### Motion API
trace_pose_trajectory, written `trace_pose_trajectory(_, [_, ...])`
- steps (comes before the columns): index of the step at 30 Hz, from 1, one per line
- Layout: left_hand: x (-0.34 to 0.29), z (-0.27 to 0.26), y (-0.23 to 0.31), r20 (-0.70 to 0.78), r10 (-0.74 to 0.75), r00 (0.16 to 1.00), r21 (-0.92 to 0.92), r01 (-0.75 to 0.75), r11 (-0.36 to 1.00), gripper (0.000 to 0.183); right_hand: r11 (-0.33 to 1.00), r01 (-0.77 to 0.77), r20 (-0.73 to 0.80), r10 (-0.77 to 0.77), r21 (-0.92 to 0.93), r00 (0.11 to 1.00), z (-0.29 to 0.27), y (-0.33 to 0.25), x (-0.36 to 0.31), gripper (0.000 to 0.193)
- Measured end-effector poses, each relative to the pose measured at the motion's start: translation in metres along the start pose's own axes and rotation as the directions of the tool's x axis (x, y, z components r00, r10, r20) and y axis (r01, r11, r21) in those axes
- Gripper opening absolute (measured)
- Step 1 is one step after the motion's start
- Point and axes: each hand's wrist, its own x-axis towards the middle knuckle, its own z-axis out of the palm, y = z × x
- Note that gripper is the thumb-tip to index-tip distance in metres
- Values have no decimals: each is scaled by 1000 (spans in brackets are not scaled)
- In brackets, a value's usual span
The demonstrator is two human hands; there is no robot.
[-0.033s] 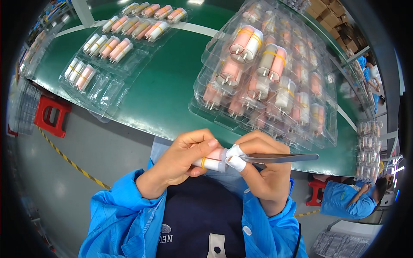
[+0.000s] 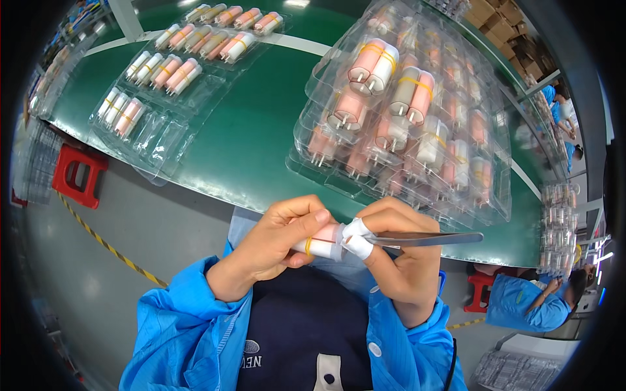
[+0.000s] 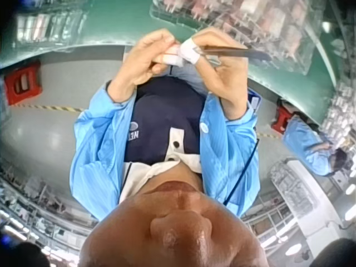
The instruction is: The person uses tweezers to insert small white components into cylindrical objects with rubber bands. They repeatedly pick up a cylinder from a clear plastic tray, perform the insertion, and place the item back into the tray. The process is repeated for multiple units on a green assembly table.
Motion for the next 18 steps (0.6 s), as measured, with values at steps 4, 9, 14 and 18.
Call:
trace_pose_trajectory(4, [0, 6, 10, 56, -76, 996, -178, 85, 980, 35, 917, 42, -201, 42, 397, 979, 8, 18, -7, 11])
trace_pose_trajectory(9, [1, 0, 8, 166, -139, 976, -473, 202, 858, 47, 771, 95, -325, 150, 629, 934, 16, 21, -19, 16])
trace_pose_trajectory(14, [4, -6, 0, 291, -115, 950, -630, 281, 724, 53, 774, 54, -300, 179, 631, 937, 20, 21, -24, 17])
trace_pose_trajectory(18, [4, -6, 0, 303, -123, 945, -668, 303, 680, 55, 761, 53, -294, 184, 646, 938, 22, 23, -26, 18])
